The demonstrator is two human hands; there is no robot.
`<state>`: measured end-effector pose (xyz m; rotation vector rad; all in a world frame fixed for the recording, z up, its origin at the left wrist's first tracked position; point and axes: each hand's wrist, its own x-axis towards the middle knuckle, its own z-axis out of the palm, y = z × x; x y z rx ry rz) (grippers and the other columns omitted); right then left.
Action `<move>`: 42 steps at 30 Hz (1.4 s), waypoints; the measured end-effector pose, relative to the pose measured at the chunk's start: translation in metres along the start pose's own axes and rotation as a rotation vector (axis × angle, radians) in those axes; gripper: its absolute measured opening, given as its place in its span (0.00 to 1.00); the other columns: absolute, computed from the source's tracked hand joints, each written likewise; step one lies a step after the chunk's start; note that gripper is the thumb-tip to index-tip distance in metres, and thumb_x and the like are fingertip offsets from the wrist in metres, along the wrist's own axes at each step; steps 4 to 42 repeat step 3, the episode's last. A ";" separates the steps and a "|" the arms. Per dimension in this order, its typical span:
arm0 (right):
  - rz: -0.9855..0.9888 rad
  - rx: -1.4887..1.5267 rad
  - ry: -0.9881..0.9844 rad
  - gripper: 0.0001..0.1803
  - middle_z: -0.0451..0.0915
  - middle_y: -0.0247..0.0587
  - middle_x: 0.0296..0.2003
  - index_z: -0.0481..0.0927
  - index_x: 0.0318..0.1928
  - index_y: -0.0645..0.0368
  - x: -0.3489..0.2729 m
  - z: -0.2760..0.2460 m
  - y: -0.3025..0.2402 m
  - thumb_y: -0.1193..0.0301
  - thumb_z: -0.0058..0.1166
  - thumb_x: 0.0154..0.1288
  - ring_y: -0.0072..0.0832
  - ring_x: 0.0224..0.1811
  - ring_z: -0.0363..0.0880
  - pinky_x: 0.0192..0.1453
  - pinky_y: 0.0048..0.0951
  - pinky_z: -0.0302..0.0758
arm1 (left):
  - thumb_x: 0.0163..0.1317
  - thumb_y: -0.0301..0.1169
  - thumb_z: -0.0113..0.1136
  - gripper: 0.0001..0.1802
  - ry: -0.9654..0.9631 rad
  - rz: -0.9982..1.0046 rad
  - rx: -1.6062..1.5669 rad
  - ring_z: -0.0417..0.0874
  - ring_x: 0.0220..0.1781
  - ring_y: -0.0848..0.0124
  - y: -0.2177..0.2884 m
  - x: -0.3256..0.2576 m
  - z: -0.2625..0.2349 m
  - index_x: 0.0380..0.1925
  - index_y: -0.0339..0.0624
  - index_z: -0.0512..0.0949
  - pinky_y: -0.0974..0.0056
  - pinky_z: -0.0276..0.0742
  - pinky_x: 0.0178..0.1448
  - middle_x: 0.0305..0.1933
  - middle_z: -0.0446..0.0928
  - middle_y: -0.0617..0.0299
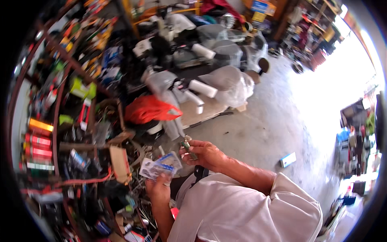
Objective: The person searches through boxes and items on cluttered shelves, picking up a small green tool and checking a clear packet containing small components.
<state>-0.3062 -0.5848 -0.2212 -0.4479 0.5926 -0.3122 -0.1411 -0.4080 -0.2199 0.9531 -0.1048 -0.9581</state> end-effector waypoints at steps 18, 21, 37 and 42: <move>-0.162 0.032 0.107 0.27 0.80 0.47 0.61 0.65 0.74 0.61 -0.037 -0.059 -0.022 0.70 0.50 0.79 0.46 0.60 0.82 0.63 0.44 0.80 | 0.58 0.21 0.70 0.39 -0.308 -0.087 0.155 0.77 0.64 0.64 -0.039 0.032 0.056 0.71 0.38 0.67 0.56 0.69 0.74 0.62 0.76 0.58; -0.162 0.032 0.107 0.27 0.80 0.47 0.61 0.65 0.74 0.61 -0.037 -0.059 -0.022 0.70 0.50 0.79 0.46 0.60 0.82 0.63 0.44 0.80 | 0.58 0.21 0.70 0.39 -0.308 -0.087 0.155 0.77 0.64 0.64 -0.039 0.032 0.056 0.71 0.38 0.67 0.56 0.69 0.74 0.62 0.76 0.58; -0.162 0.032 0.107 0.27 0.80 0.47 0.61 0.65 0.74 0.61 -0.037 -0.059 -0.022 0.70 0.50 0.79 0.46 0.60 0.82 0.63 0.44 0.80 | 0.58 0.21 0.70 0.39 -0.308 -0.087 0.155 0.77 0.64 0.64 -0.039 0.032 0.056 0.71 0.38 0.67 0.56 0.69 0.74 0.62 0.76 0.58; -0.162 0.032 0.107 0.27 0.80 0.47 0.61 0.65 0.74 0.61 -0.037 -0.059 -0.022 0.70 0.50 0.79 0.46 0.60 0.82 0.63 0.44 0.80 | 0.58 0.21 0.70 0.39 -0.308 -0.087 0.155 0.77 0.64 0.64 -0.039 0.032 0.056 0.71 0.38 0.67 0.56 0.69 0.74 0.62 0.76 0.58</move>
